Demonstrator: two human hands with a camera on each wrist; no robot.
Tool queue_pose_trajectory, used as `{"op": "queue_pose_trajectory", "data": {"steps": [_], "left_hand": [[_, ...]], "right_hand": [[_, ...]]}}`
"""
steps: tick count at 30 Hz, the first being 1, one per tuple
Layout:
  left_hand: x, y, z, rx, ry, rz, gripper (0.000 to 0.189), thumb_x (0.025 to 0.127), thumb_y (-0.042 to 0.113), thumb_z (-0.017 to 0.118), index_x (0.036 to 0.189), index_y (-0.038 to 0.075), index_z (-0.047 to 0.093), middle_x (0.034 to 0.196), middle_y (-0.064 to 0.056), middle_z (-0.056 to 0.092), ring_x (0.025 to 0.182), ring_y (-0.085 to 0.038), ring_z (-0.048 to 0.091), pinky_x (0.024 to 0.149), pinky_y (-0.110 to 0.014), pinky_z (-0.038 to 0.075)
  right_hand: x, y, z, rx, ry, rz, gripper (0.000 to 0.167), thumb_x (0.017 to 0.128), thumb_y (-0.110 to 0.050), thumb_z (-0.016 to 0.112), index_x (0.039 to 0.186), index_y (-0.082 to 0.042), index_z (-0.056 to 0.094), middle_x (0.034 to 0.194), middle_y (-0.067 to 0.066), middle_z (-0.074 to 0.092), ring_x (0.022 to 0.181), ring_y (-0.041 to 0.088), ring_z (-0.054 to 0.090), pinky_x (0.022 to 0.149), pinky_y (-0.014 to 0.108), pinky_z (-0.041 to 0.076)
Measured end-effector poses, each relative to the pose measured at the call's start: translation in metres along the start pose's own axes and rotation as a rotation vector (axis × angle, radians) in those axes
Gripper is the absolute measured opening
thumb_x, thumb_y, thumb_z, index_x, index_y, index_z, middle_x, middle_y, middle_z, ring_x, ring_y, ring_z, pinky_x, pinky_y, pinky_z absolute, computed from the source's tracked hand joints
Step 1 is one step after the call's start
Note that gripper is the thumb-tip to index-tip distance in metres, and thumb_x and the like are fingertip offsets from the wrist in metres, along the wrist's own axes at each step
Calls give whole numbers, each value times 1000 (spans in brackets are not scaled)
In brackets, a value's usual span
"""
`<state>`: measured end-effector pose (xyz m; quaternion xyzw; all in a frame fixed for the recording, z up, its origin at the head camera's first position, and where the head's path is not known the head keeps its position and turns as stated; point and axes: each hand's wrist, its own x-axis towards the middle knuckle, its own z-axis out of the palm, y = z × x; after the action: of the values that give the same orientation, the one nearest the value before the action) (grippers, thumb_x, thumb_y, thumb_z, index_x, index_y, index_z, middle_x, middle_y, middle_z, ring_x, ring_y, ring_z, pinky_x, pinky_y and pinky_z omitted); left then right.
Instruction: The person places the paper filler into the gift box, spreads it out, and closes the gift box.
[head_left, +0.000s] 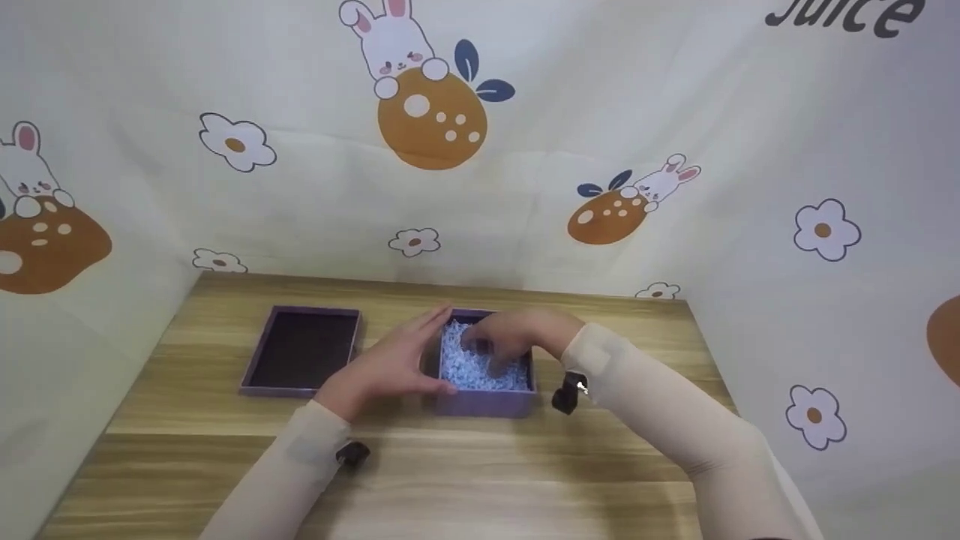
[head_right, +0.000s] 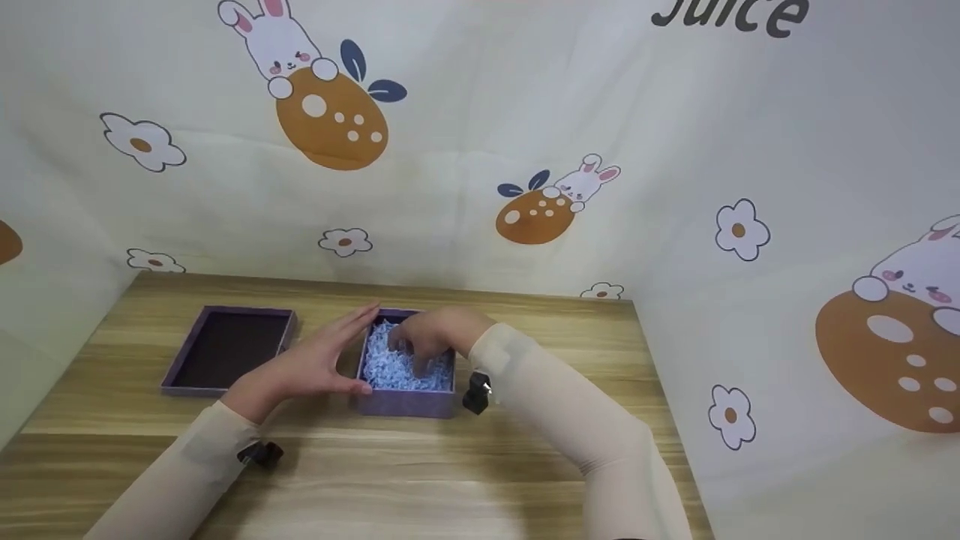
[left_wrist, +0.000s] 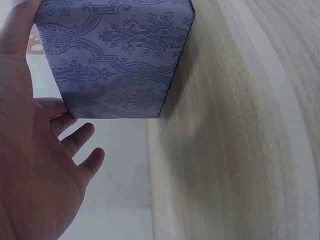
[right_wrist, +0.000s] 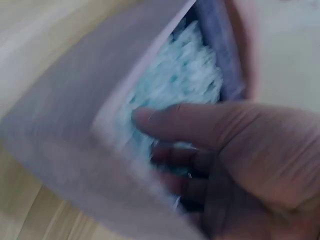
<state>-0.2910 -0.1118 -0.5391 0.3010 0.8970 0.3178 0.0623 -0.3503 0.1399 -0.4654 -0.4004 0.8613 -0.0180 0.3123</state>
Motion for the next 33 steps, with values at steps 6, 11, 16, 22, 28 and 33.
{"op": "queue_pose_trajectory", "data": {"steps": [6,11,16,22,28,33], "left_hand": [[-1,1,-2,-3,13,8,141,76,86,82,179,15,17,185,2,9,168,-33,20,135,-55,22],[-1,3,-2,-6,-2,17,140,78,85,81,179,14,16,185,1,7,169,-35,18,135,-54,20],[2,2,-1,8,-1,23,140,78,87,80,179,15,15,185,2,8,169,-35,19,135,-53,19],[-1,-1,0,-2,12,18,141,77,85,81,178,13,16,185,0,8,168,-37,20,135,-55,20],[-2,-3,0,-4,16,30,139,79,79,85,178,10,18,185,-4,11,168,-36,20,135,-58,21],[-2,-3,0,-4,12,27,138,79,81,84,178,11,18,186,-4,11,168,-37,20,135,-56,21]], "right_hand": [[-5,-6,0,-19,133,-185,43,92,-3,86,130,-10,67,124,7,70,114,22,64,105,40,57],[7,-5,19,-11,52,-300,39,92,0,83,128,-7,70,123,6,72,115,20,66,105,34,56],[16,-2,32,-51,26,-258,51,95,1,79,144,-9,68,143,7,70,135,21,63,120,34,48],[14,0,17,18,55,-234,48,93,0,82,139,-9,68,137,7,70,128,23,64,115,40,53],[22,0,12,74,196,-181,36,97,-11,82,128,-7,65,122,10,68,115,26,64,106,43,56],[35,-1,23,-14,144,-114,41,98,-16,79,135,-5,65,125,10,71,112,24,66,106,41,57]]}}
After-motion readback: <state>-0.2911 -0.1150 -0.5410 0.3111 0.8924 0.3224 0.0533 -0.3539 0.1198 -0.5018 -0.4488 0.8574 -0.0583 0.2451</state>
